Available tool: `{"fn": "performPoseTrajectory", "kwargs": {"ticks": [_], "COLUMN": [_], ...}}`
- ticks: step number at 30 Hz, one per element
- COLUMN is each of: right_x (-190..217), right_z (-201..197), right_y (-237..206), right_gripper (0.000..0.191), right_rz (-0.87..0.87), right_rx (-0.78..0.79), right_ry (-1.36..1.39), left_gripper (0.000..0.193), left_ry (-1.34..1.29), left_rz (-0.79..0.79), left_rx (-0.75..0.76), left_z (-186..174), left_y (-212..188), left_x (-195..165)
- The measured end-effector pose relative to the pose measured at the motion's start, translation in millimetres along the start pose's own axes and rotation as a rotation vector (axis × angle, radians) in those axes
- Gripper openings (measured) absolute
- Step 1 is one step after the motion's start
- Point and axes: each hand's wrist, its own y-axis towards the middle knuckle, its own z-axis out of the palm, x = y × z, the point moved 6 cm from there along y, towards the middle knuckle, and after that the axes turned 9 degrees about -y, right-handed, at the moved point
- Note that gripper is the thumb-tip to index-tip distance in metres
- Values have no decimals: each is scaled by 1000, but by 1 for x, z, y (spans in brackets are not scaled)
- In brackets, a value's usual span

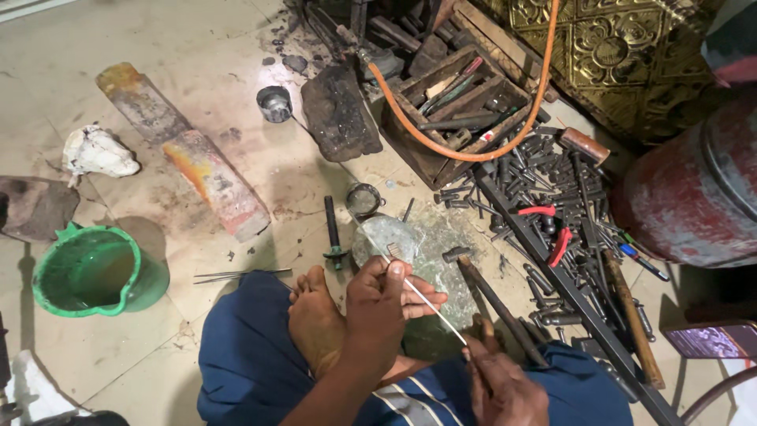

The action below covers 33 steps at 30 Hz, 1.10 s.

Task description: The person sits on the floor in a workshop and repeatedly hammers a thin metal rod placed on a small anvil. They hold the rod with one hand and strike it with a hammer in the other, occasionally repositioning the rod to work on different sections.

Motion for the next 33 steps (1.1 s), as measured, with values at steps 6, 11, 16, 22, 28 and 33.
{"fn": "performPoseTrajectory", "kwargs": {"ticks": [6,11,16,22,28,33], "right_x": [-13,-11,-4,-39,-75,-55], "right_z": [15,22,35,54,75,114], "right_y": [-16,-19,-15,35,100,116], "right_gripper": [34,28,17,22,33,31], "right_rz": [73,102,109,288,522,537], "right_rx": [84,-27,15,281,438,438], "right_ry": [44,15,68,239,484,740], "left_gripper": [21,21,23,30,65,16], "left_ry": [-6,13,54,316,1510,1683], "left_rz": [-16,-35,-51,121,535,719], "left_rx": [-13,-59,-132,85,-58,-53], "left_z": [-3,-3,-11,-23,-42,-44], "left_y": [-1,3,8,55,95,120], "left_x": [1,-3,-4,-24,-4,49]}}
